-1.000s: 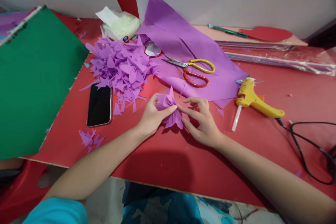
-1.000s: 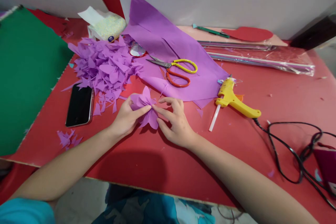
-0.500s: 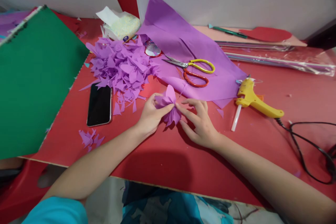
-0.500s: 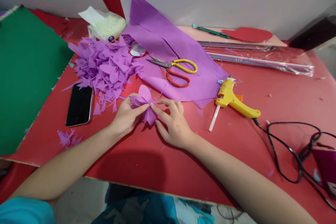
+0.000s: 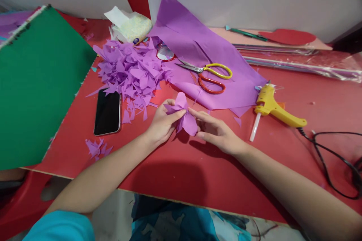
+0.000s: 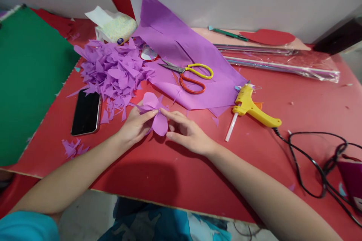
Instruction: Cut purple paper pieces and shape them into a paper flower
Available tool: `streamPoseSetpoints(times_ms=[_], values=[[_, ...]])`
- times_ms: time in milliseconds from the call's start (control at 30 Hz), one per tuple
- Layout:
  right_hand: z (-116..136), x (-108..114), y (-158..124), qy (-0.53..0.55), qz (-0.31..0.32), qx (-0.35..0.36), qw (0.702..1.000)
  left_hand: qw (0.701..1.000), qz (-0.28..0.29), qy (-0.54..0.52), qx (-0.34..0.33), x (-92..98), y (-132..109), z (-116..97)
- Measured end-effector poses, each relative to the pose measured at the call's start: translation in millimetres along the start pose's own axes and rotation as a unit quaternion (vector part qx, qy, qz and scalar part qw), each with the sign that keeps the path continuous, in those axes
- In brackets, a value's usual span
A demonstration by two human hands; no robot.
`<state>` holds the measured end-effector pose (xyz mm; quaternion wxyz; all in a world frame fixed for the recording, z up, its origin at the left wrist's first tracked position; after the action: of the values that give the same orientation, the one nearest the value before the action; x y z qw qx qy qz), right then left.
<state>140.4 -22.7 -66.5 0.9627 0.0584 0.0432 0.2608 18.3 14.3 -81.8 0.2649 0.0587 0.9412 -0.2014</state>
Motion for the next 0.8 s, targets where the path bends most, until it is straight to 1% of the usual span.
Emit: streamPoseSetpoints(times_ms=[67, 167, 233, 300, 400, 567, 800], values=[[-4, 4, 0, 0.089, -0.048, -0.020, 0.995, 1.000, -0.002, -0.007, 0.005, 0.7, 1, 1], [-9, 10, -1, 0.185, -0.130, -0.042, 0.973, 1.000, -0.003, -0.010, 0.006, 1.4, 2, 1], [-10, 12, -1, 0.223, -0.159, -0.040, 0.961, 1.000, -0.004, -0.012, 0.003, 1.2, 2, 0], [-10, 14, 0, 0.249, -0.176, -0.031, 0.952, 1.000, -0.003, -0.012, 0.004, 0.3, 2, 0], [-13, 16, 1, 0.263, -0.196, -0.027, 0.944, 1.000, -0.002, -0.013, 0.005, -0.5, 2, 0], [-18, 21, 0, 0.257, -0.228, -0.034, 0.939, 1.000, -0.003, -0.011, 0.003, 0.5, 2, 1], [-20, 21, -1, 0.254, -0.244, -0.061, 0.934, 1.000, -0.016, 0.001, 0.002, 1.2, 2, 0]])
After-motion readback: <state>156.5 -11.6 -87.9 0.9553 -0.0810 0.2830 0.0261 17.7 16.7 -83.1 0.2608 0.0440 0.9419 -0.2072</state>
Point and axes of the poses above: each hand's wrist, its own y-axis towards the middle knuckle, its own x-axis out of the back of the hand, z = x × y, the point moved 7 cm from there along y, towards the middle knuckle, and after that the axes turned 4 degrees about x, right-handed, at the moved point
